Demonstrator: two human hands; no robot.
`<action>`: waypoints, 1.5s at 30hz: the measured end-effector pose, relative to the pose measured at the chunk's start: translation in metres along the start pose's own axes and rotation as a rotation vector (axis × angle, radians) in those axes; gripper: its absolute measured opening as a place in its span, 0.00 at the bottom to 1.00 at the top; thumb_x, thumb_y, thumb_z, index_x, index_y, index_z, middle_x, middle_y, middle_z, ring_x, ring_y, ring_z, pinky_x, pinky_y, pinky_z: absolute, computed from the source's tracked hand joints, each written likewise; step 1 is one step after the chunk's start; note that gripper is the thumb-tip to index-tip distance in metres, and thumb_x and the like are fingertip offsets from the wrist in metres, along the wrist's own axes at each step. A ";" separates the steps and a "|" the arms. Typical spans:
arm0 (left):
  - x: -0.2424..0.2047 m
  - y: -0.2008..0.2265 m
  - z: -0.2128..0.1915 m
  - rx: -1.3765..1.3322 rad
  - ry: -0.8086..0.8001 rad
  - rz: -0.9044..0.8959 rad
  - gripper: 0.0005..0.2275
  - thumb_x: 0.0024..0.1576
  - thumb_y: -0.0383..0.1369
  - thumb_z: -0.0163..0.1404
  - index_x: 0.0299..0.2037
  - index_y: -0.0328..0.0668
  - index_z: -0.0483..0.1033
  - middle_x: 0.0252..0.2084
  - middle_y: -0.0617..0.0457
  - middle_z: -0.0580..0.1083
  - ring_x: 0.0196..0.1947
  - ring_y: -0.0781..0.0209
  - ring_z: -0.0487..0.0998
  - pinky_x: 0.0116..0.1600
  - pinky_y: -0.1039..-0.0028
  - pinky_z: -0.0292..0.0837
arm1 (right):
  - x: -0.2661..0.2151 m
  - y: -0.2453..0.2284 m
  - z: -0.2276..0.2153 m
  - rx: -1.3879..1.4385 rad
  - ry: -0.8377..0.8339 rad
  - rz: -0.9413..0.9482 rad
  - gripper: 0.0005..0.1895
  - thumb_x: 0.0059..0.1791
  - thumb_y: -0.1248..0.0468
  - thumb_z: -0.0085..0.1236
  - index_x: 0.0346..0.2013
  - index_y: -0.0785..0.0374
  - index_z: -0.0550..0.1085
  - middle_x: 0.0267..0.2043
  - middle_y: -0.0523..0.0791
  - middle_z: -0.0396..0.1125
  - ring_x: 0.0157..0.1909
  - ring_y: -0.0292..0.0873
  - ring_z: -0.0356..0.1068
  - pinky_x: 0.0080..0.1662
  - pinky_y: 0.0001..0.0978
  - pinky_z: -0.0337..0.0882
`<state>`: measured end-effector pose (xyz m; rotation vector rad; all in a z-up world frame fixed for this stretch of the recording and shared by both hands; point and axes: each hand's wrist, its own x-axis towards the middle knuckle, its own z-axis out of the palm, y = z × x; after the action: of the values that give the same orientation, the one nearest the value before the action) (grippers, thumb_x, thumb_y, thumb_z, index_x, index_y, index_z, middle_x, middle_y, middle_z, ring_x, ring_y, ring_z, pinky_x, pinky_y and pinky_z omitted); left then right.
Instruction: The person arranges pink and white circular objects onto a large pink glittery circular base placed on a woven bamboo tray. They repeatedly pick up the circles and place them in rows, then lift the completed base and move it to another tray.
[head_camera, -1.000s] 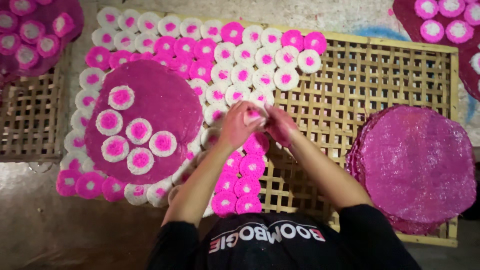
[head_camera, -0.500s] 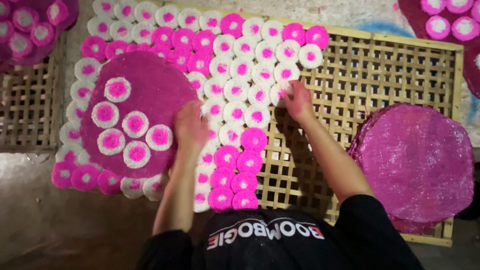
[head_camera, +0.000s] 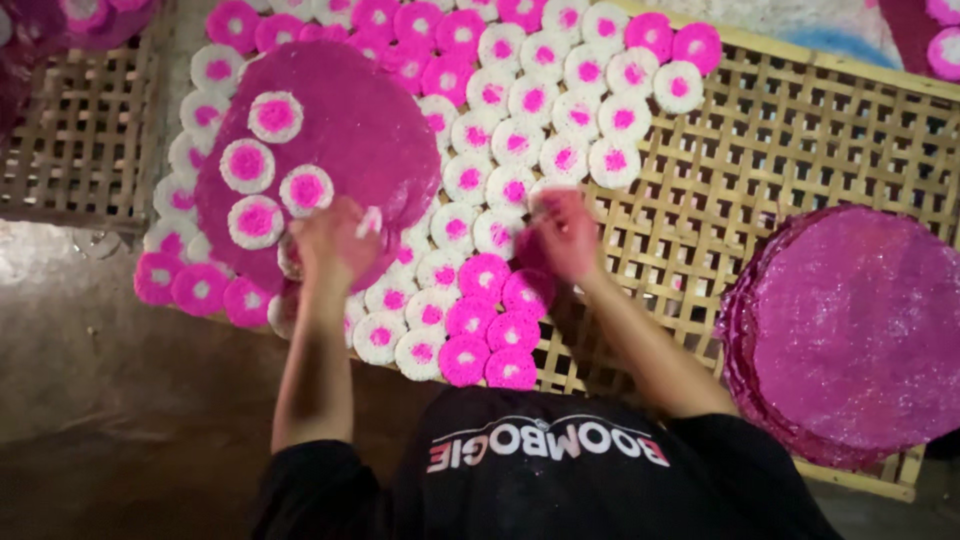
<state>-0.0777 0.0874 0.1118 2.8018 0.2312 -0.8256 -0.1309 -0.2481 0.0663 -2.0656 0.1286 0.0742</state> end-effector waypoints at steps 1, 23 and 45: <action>-0.016 0.016 -0.002 -0.040 -0.054 -0.006 0.09 0.65 0.40 0.49 0.51 0.52 0.77 0.40 0.48 0.81 0.42 0.51 0.82 0.50 0.54 0.77 | -0.015 -0.009 0.018 0.330 -0.210 0.273 0.14 0.53 0.63 0.51 0.53 0.60 0.73 0.46 0.51 0.72 0.41 0.50 0.72 0.43 0.43 0.76; 0.054 -0.123 0.080 -0.071 0.508 0.067 0.19 0.64 0.36 0.47 0.66 0.44 0.68 0.69 0.43 0.66 0.71 0.43 0.61 0.71 0.48 0.55 | 0.026 0.115 -0.039 -0.234 0.415 0.000 0.19 0.47 0.68 0.63 0.52 0.63 0.72 0.44 0.50 0.71 0.44 0.45 0.72 0.47 0.34 0.72; -0.078 0.015 0.028 -0.545 0.099 0.664 0.17 0.54 0.39 0.59 0.51 0.44 0.75 0.46 0.51 0.77 0.45 0.58 0.79 0.52 0.63 0.74 | -0.063 0.005 0.090 1.147 -0.005 0.693 0.19 0.52 0.68 0.56 0.57 0.70 0.70 0.58 0.57 0.72 0.53 0.49 0.78 0.55 0.38 0.76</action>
<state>-0.1539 0.0590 0.1339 2.1775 -0.3879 -0.3836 -0.1937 -0.1679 0.0257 -0.8102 0.7018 0.3412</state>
